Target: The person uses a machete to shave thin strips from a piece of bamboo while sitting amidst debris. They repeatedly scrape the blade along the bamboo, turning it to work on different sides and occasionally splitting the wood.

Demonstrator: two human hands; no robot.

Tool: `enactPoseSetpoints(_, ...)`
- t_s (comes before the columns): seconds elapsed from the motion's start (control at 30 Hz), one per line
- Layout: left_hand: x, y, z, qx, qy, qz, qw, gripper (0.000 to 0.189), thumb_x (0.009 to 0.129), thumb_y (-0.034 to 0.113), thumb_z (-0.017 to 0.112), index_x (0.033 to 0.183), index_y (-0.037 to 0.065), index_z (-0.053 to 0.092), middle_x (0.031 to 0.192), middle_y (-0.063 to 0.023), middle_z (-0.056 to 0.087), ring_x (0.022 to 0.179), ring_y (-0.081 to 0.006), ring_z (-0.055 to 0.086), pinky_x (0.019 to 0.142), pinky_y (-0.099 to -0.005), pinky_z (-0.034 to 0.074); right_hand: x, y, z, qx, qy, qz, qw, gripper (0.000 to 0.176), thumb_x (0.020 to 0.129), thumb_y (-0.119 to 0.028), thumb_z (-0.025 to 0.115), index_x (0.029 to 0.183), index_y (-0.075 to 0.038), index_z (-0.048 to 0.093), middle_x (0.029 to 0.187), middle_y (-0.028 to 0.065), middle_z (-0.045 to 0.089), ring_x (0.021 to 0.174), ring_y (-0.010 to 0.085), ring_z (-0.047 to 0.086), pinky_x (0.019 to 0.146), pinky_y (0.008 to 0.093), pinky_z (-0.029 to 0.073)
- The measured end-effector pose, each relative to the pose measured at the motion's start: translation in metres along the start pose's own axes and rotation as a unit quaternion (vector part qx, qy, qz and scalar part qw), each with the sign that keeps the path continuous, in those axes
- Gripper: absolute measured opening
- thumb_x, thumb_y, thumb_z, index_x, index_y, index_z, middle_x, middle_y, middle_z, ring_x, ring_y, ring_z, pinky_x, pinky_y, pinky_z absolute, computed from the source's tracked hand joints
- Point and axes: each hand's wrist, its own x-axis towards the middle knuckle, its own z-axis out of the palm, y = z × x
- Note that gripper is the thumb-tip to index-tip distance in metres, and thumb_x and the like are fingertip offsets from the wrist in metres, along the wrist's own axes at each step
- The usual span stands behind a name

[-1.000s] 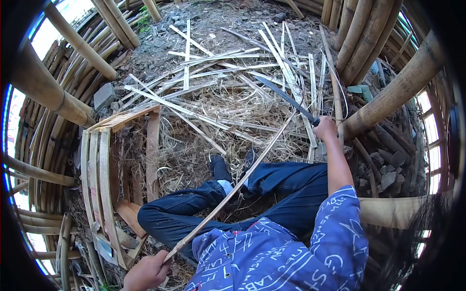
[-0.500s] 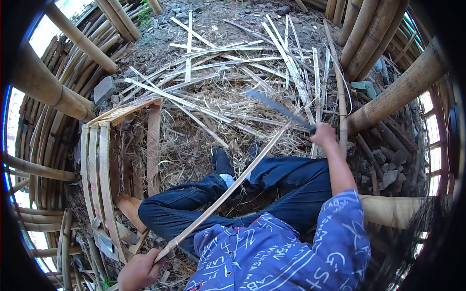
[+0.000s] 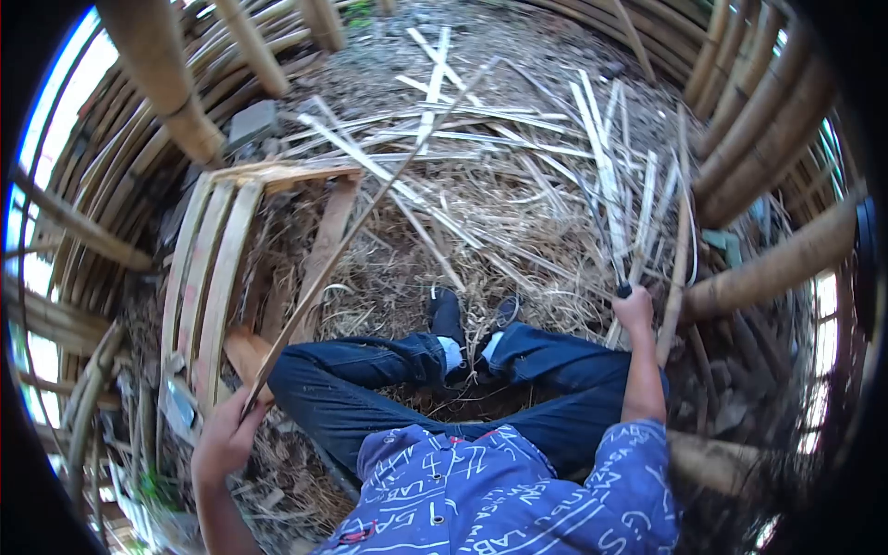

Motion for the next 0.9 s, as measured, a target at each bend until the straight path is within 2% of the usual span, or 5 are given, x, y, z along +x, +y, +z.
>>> enactPoseSetpoints(0.2,0.055,-0.011,0.069,-0.223,-0.148,-0.021,0.963,0.014,0.096,0.017,0.055,0.101,0.004,0.055,0.077,0.0019,0.052,0.064,-0.0115,0.048,0.059,-0.0281,0.041,-0.053,-0.041,0.029,0.204,-0.028,-0.090,0.975,0.013,0.069,-0.011,0.063,0.067,0.001,0.059,0.055,0.0108,0.055,0.050,0.0214,0.053,0.050,0.0379,0.041)
enactPoseSetpoints(0.3,0.085,0.000,0.121,-0.380,-0.299,-0.083,0.871,0.016,0.094,0.020,0.059,0.103,0.008,0.054,0.070,0.0061,0.042,0.056,-0.0040,0.039,0.048,-0.0208,0.031,-0.089,-0.054,0.047,0.289,-0.087,-0.103,0.948,0.009,0.072,-0.005,0.062,0.066,-0.005,0.056,0.054,-0.0009,0.051,0.046,0.0097,0.049,0.045,0.0286,0.039)
enactPoseSetpoints(0.53,0.128,0.011,0.252,-0.469,-0.458,-0.126,0.744,0.017,0.092,0.022,0.063,0.100,0.011,0.053,0.062,0.0089,0.035,0.045,-0.0015,0.030,0.040,-0.0197,0.020,-0.171,-0.110,0.061,0.412,-0.204,-0.089,0.883,0.012,0.070,-0.004,0.061,0.065,0.000,0.051,0.056,-0.0011,0.044,0.056,0.0066,0.039,0.050,0.0295,0.035)
enactPoseSetpoints(0.73,0.121,0.011,0.298,-0.397,-0.442,-0.212,0.776,0.020,0.099,0.028,0.053,0.094,0.008,0.052,0.058,0.0086,0.031,0.043,-0.0025,0.026,0.039,-0.0221,0.018,-0.188,-0.120,0.068,0.351,-0.264,-0.098,0.893,0.013,0.069,-0.009,0.063,0.067,0.002,0.056,0.055,0.0140,0.053,0.049,0.0220,0.050,0.052,0.0367,0.041)
enactPoseSetpoints(0.9,0.108,0.005,0.303,-0.405,-0.447,-0.251,0.757,0.035,0.103,0.038,0.040,0.089,0.009,0.051,0.055,0.0093,0.026,0.042,-0.0033,0.020,0.038,-0.0233,0.016,-0.176,-0.129,0.076,0.228,-0.301,-0.134,0.916,0.021,0.070,-0.018,0.066,0.079,0.000,0.066,0.069,0.0213,0.064,0.072,0.0388,0.065,0.066,0.0432,0.051)
